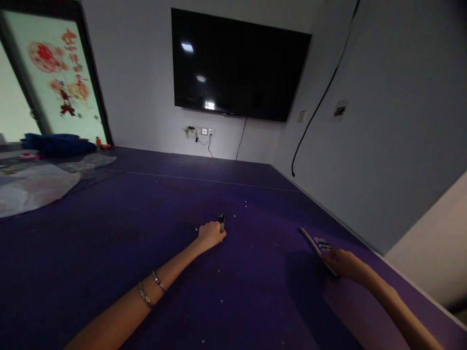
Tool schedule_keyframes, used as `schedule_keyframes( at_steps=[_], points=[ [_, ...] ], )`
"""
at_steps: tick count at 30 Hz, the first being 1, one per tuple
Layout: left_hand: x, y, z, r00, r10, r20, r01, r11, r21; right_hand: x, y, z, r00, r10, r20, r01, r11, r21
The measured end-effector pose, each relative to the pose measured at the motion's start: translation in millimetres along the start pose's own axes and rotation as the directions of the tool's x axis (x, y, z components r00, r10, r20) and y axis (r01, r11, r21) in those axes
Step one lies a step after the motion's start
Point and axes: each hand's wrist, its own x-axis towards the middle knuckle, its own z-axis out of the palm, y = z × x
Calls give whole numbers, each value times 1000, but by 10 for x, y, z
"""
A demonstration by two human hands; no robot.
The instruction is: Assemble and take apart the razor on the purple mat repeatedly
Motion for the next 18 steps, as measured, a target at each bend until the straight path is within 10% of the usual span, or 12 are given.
schedule_keyframes(
  at_steps=[3, 18],
  points=[
    [2, -1, 3, 1000, 21, -8, -21, 1000, 12, 31, 4, 44, 987, -67, 146, 53, 994, 93],
    [-3, -54, 17, 999, 14, -49, -15, 1000, -16, 101, -60, 178, 977, -179, 115, 178, 984, 19]
  ],
)
